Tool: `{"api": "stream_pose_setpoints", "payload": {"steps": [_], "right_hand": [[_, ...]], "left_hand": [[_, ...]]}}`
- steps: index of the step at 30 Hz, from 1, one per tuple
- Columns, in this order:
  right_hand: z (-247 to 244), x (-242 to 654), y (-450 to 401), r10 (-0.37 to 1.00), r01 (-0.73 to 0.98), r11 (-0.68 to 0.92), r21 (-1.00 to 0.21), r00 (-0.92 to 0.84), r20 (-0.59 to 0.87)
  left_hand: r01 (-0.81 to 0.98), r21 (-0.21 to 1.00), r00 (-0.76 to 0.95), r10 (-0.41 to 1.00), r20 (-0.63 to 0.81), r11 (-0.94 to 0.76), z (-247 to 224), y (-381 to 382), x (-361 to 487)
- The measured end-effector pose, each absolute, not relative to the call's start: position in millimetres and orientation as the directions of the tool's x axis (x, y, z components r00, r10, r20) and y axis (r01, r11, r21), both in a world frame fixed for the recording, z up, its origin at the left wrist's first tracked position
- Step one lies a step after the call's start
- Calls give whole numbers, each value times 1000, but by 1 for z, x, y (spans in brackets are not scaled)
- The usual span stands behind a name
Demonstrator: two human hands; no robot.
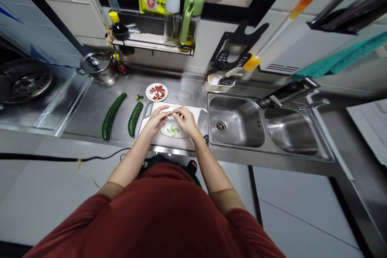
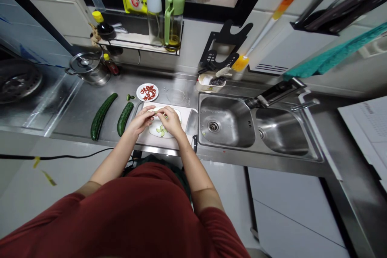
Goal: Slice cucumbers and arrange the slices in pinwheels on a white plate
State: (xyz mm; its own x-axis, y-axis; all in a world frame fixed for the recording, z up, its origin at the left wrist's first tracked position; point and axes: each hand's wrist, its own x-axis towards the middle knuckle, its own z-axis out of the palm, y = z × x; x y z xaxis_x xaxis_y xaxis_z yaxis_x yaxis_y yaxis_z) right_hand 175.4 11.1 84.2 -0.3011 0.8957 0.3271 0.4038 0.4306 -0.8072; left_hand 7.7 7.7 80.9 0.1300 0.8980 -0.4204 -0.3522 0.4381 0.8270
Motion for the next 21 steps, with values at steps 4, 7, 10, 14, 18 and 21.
{"api": "stream_pose_setpoints", "payload": {"steps": [4,7,10,14,18,21], "right_hand": [[75,173,15,894,408,436,-802,-298,334],[66,170,17,898,419,426,-802,-303,319],[59,167,18,905,434,408,-804,-306,294],[49,164,20,914,451,383,-806,-309,262],[36,159,24,928,475,347,-808,-301,222],[25,156,27,939,511,306,-803,-302,166]], "left_hand": [[-229,898,52,926,-374,376,74,13,4],[-166,932,18,946,-323,321,67,16,1],[-143,948,5,959,-285,282,62,19,-1],[-134,958,-6,966,-257,254,57,21,-2],[-108,960,7,965,-261,260,48,24,-4],[-78,959,5,962,-274,273,35,27,-8]]}}
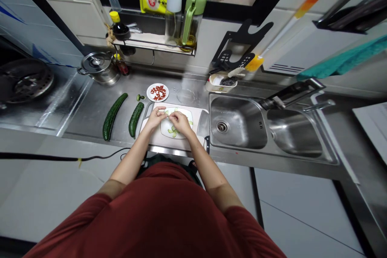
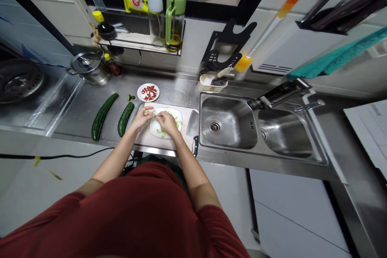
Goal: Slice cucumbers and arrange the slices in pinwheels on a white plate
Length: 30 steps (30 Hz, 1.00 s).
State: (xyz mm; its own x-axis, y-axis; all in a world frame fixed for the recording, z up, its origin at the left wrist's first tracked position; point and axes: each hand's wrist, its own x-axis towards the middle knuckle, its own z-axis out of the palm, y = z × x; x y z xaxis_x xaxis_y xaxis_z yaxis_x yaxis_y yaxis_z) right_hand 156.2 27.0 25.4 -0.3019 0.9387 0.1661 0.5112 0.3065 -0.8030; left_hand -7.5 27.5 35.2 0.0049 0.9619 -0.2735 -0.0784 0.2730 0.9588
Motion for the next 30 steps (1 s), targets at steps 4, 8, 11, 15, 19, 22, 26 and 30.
{"api": "stream_pose_setpoints", "payload": {"steps": [4,8,11,15,19,22,26,30], "right_hand": [[11,153,31,948,547,248,-800,-306,85],[-1,149,35,951,556,191,-809,-308,12],[-6,145,37,951,575,171,-800,-309,-18],[-12,142,38,949,576,166,-801,-315,-30],[-18,140,40,953,573,120,-811,-296,-68],[-21,139,41,956,578,89,-811,-279,-94],[-23,138,43,958,603,66,-795,-262,-119],[-22,138,45,956,650,49,-758,-251,-154]], "left_hand": [[-55,957,13,958,-286,286,14,32,-14],[-5,957,-6,957,-291,291,-5,35,-18],[25,959,14,959,-283,282,-14,36,-21],[83,961,19,964,-265,262,-23,39,-24],[186,959,2,976,-218,214,-31,44,-25],[290,941,-13,984,-177,173,-37,47,-26],[415,901,-17,991,-133,128,-37,49,-26],[516,853,-15,996,-90,85,-34,47,-25]]}}
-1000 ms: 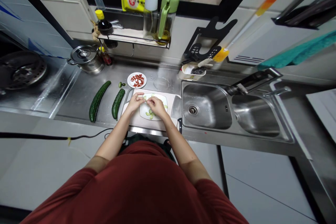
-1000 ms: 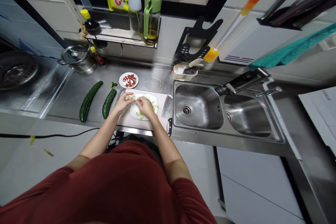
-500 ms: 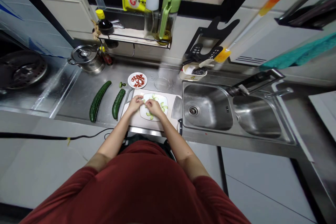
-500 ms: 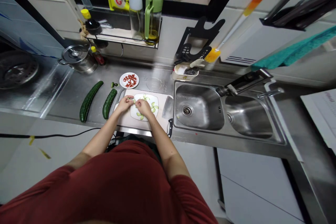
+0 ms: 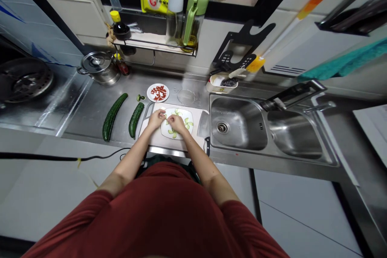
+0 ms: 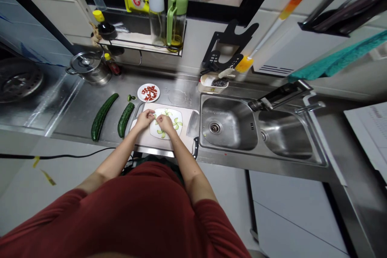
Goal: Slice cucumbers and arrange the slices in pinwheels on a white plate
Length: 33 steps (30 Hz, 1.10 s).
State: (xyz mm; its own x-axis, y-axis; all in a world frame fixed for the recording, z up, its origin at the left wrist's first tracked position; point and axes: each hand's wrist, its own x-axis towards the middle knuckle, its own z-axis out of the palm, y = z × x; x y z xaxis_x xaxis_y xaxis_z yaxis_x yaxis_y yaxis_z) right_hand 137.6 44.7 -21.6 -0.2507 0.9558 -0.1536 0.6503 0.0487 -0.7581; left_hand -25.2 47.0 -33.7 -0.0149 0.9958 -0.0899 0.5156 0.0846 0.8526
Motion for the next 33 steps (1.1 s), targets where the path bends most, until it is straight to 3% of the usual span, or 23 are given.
{"api": "stream_pose_setpoints", "payload": {"steps": [9,19,33], "right_hand": [[-22,130,40,958,765,113,-634,-254,-135],[-28,126,35,970,828,121,-547,-216,-113],[-29,124,31,973,841,116,-528,-204,-111]], "left_hand": [[681,731,14,998,62,-55,-27,41,-21],[746,663,21,997,68,-61,-31,35,-25],[747,662,30,998,56,-60,-33,35,-24]]}}
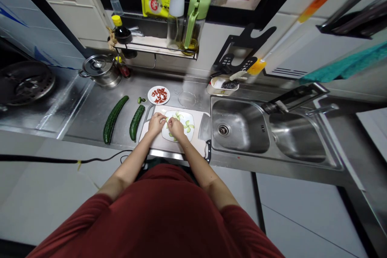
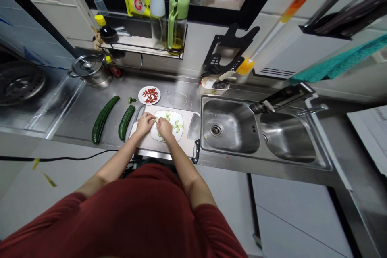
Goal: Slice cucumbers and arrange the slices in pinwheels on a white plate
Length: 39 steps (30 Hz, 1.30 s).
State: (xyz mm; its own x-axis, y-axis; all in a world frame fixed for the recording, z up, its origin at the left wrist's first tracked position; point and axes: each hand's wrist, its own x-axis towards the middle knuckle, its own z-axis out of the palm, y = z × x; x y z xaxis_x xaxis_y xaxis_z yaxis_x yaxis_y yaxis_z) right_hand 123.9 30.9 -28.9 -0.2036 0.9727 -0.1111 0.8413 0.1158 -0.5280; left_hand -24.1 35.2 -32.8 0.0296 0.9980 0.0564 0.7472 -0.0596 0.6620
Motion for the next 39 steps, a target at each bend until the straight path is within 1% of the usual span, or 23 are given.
{"api": "stream_pose_setpoints", "payload": {"steps": [11,16,29,39], "right_hand": [[-28,123,29,973,851,129,-509,-209,-102],[-27,123,29,969,856,126,-501,-215,-123],[-31,123,29,971,859,134,-495,-213,-108],[-30,127,28,967,835,178,-521,-247,-66]], "left_hand": [[718,694,27,998,51,-55,-32,33,-24],[717,695,27,999,43,-49,-30,31,-24],[711,701,30,998,58,-62,-37,35,-25],[696,715,13,997,71,-60,-38,33,-25]]}}
